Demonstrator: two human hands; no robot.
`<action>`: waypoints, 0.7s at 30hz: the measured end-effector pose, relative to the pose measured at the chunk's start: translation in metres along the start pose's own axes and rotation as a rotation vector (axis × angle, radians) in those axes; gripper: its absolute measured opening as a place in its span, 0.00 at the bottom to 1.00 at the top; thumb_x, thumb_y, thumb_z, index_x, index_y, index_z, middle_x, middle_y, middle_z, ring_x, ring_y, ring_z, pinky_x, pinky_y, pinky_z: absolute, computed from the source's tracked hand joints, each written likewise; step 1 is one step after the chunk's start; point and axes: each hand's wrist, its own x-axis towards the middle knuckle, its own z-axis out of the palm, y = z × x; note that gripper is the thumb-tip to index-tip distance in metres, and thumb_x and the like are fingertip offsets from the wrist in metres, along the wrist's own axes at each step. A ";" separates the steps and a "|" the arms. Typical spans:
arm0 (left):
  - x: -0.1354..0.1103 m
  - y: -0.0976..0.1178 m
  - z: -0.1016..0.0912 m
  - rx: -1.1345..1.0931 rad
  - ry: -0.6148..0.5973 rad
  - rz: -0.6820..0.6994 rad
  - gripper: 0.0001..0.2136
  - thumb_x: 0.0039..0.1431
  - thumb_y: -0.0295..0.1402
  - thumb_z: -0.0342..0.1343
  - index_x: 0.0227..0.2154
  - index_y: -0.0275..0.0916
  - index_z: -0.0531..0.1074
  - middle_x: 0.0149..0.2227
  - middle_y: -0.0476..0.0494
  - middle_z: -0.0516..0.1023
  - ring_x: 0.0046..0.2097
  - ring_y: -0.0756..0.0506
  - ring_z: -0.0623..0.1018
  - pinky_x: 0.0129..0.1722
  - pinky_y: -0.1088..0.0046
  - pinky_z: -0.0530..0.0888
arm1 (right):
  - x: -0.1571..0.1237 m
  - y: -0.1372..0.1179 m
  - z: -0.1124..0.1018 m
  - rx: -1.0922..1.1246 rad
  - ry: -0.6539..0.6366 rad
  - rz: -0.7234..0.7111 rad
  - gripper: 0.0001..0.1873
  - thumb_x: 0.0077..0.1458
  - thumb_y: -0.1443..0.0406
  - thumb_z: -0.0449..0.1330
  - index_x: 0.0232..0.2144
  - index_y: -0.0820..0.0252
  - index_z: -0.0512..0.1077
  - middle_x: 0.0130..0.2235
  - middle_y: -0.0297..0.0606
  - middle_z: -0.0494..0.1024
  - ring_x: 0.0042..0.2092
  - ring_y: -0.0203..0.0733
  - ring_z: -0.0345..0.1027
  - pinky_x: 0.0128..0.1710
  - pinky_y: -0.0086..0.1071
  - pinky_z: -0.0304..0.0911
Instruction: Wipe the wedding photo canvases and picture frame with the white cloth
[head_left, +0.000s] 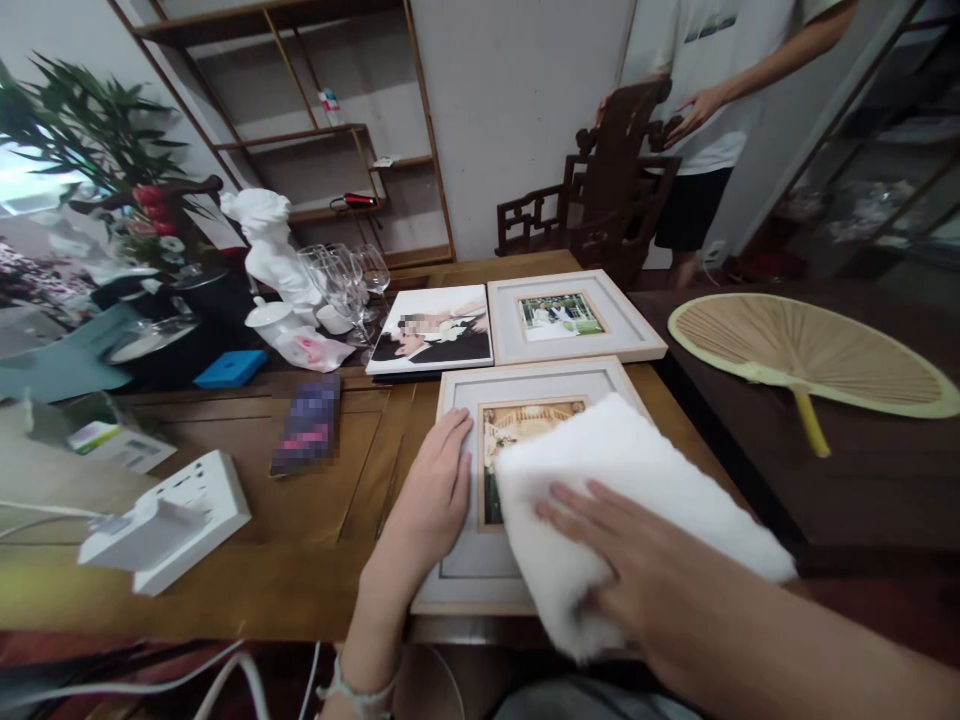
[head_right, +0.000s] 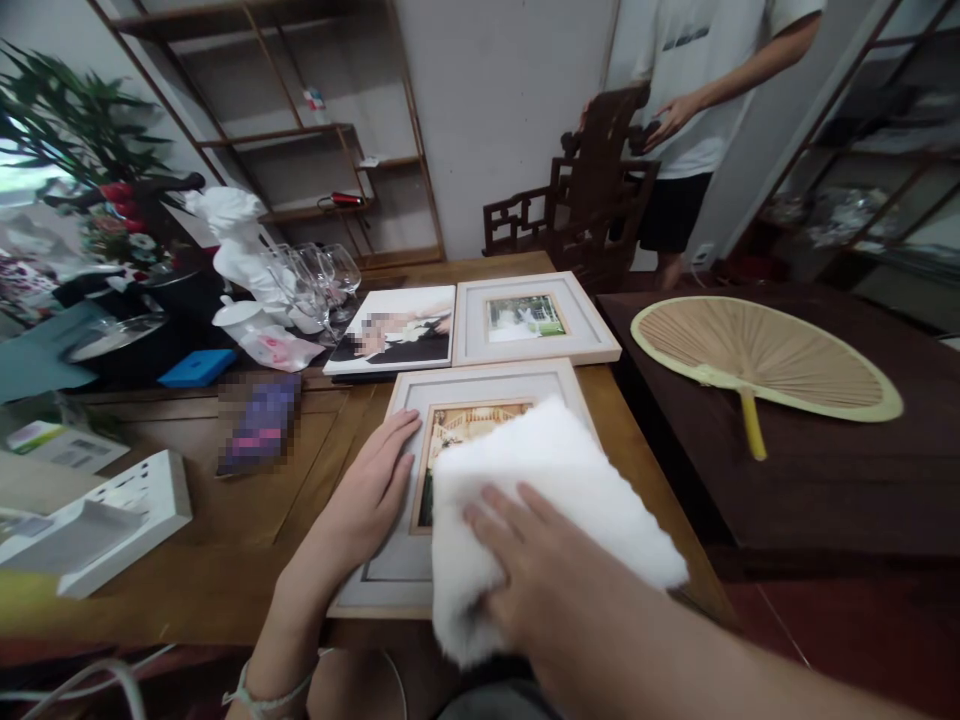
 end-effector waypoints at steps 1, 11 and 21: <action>0.000 0.000 0.000 0.002 -0.002 0.000 0.18 0.63 0.30 0.39 0.54 0.33 0.59 0.60 0.35 0.58 0.62 0.44 0.57 0.61 0.58 0.56 | -0.006 -0.008 -0.001 0.025 0.017 -0.020 0.10 0.46 0.70 0.57 0.31 0.59 0.76 0.54 0.45 0.67 0.55 0.54 0.59 0.53 0.47 0.58; 0.000 -0.001 -0.001 -0.004 -0.012 0.002 0.19 0.62 0.30 0.40 0.55 0.33 0.60 0.59 0.36 0.60 0.62 0.44 0.56 0.61 0.59 0.56 | 0.004 0.018 0.005 0.026 0.008 0.136 0.17 0.39 0.77 0.54 0.32 0.61 0.75 0.59 0.48 0.59 0.60 0.56 0.47 0.57 0.52 0.48; -0.001 -0.003 0.001 -0.032 0.027 0.029 0.18 0.62 0.29 0.41 0.54 0.37 0.60 0.59 0.37 0.61 0.62 0.43 0.58 0.60 0.56 0.58 | 0.075 0.090 0.000 -0.301 0.048 0.226 0.23 0.43 0.79 0.52 0.42 0.67 0.72 0.60 0.50 0.58 0.60 0.62 0.44 0.54 0.56 0.48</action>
